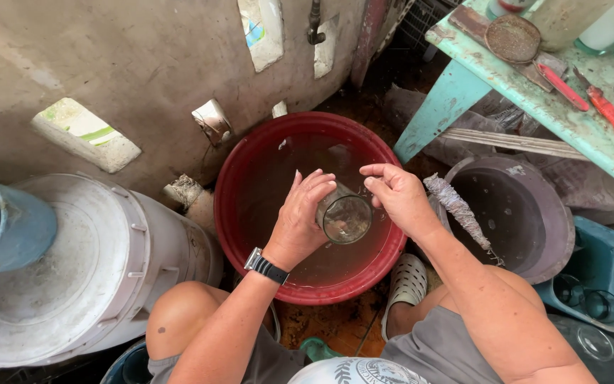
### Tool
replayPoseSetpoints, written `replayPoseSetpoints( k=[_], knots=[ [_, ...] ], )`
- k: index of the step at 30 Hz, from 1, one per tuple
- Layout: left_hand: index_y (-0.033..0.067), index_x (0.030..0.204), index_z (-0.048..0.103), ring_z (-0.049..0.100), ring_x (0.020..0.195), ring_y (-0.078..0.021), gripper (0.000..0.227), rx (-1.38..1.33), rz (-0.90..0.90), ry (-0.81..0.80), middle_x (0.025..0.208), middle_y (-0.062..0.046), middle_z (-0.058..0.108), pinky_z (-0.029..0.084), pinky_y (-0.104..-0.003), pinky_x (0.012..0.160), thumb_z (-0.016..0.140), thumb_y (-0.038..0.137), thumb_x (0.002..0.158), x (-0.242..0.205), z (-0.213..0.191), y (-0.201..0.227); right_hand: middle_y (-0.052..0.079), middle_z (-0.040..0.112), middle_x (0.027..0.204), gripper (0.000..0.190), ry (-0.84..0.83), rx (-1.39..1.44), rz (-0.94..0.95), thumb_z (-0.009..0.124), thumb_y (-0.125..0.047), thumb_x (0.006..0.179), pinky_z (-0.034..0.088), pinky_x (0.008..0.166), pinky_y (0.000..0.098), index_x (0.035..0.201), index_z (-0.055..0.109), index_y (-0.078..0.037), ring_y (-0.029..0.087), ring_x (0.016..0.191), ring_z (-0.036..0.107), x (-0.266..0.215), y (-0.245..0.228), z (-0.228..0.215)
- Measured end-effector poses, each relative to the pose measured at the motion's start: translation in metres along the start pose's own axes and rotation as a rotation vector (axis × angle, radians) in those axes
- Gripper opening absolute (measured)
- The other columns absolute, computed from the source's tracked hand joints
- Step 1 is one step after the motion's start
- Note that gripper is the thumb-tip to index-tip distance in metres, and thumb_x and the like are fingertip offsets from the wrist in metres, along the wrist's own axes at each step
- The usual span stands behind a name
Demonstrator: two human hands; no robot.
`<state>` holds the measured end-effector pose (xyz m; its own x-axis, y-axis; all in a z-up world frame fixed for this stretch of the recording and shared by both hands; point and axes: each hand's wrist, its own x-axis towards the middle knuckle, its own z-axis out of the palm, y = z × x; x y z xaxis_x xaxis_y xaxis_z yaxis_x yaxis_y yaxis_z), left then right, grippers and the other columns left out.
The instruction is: Washing glasses with a brush in a tub of water and placing them on a table.
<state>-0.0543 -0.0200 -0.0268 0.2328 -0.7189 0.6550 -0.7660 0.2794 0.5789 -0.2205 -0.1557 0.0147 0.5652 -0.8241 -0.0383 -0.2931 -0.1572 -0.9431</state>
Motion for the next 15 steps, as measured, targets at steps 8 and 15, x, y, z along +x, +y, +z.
replayPoseSetpoints(
  k=[8, 15],
  knots=[
    [0.017, 0.146, 0.051, 0.054, 0.133, -0.0308, 0.092, 0.046, -0.582, -0.341, 0.139, -0.008, 0.059, 0.041, -0.049, 0.117, 0.09, 0.028, 0.063, 0.001, -0.01, -0.006, 0.019, 0.064, 0.116, 0.043, -0.184, -0.934, -0.487, 0.076, -0.022, 0.08, 0.062, 0.077, 0.0484, 0.121, 0.07, -0.011, 0.043, 0.102, 0.066, -0.012, 0.016, 0.003],
    [0.0215, 0.149, 0.041, 0.06, 0.125, -0.0367, 0.094, 0.147, -0.948, -0.535, 0.139, -0.01, 0.059, 0.05, -0.053, 0.106, 0.087, 0.038, 0.068, -0.026, 0.023, -0.029, 0.017, 0.068, 0.116, 0.038, -0.755, -1.171, -0.09, 0.07, -0.042, 0.093, 0.042, 0.084, 0.0885, 0.123, 0.072, -0.019, 0.042, 0.114, 0.057, -0.021, 0.055, 0.029]
  ],
)
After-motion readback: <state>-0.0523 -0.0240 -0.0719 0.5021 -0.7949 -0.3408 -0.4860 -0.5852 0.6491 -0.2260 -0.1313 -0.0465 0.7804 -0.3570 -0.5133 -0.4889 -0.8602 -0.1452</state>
